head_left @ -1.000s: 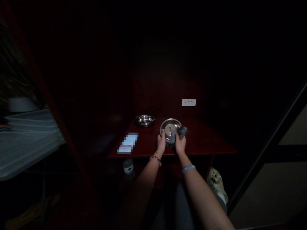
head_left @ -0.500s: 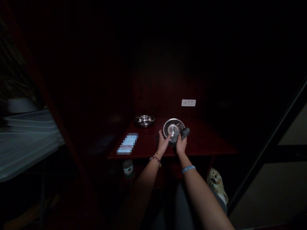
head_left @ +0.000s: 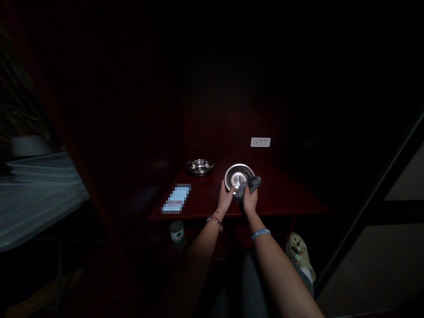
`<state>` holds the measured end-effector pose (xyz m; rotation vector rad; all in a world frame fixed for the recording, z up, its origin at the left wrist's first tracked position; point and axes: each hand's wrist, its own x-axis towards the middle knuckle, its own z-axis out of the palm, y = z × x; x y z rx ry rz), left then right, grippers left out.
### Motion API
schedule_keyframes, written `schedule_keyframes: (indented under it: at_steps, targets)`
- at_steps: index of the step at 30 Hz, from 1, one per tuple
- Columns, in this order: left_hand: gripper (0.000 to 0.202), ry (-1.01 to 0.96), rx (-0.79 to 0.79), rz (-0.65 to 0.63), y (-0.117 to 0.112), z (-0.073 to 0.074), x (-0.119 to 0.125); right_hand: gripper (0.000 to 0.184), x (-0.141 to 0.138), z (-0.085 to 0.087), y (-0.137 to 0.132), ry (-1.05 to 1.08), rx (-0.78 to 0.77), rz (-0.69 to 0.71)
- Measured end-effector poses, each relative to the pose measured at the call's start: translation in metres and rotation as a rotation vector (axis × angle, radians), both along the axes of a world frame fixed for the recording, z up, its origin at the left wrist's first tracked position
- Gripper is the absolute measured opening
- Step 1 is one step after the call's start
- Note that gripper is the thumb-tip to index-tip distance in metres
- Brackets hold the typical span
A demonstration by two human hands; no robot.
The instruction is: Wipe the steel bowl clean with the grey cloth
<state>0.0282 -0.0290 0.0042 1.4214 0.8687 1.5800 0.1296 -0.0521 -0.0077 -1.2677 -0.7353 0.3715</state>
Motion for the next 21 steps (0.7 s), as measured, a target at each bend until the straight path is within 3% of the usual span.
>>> schedule_keyframes:
  at_steps: [6, 11, 21]
  targets:
    - [0.04, -0.085, 0.039, -0.019, 0.0047, -0.001, 0.0015, 0.047, -0.0017, 0.0025, -0.0029, -0.008, 0.012, -0.009]
    - [0.029, -0.129, -0.029, -0.019, 0.006, -0.0009, 0.0014, 0.043, -0.0024, 0.0029, -0.0032, -0.013, 0.039, -0.013]
    - [0.037, -0.206, -0.047, -0.008, 0.0039, 0.0039, 0.0008, 0.038, -0.0033, 0.0034, -0.0042, -0.041, 0.033, 0.03]
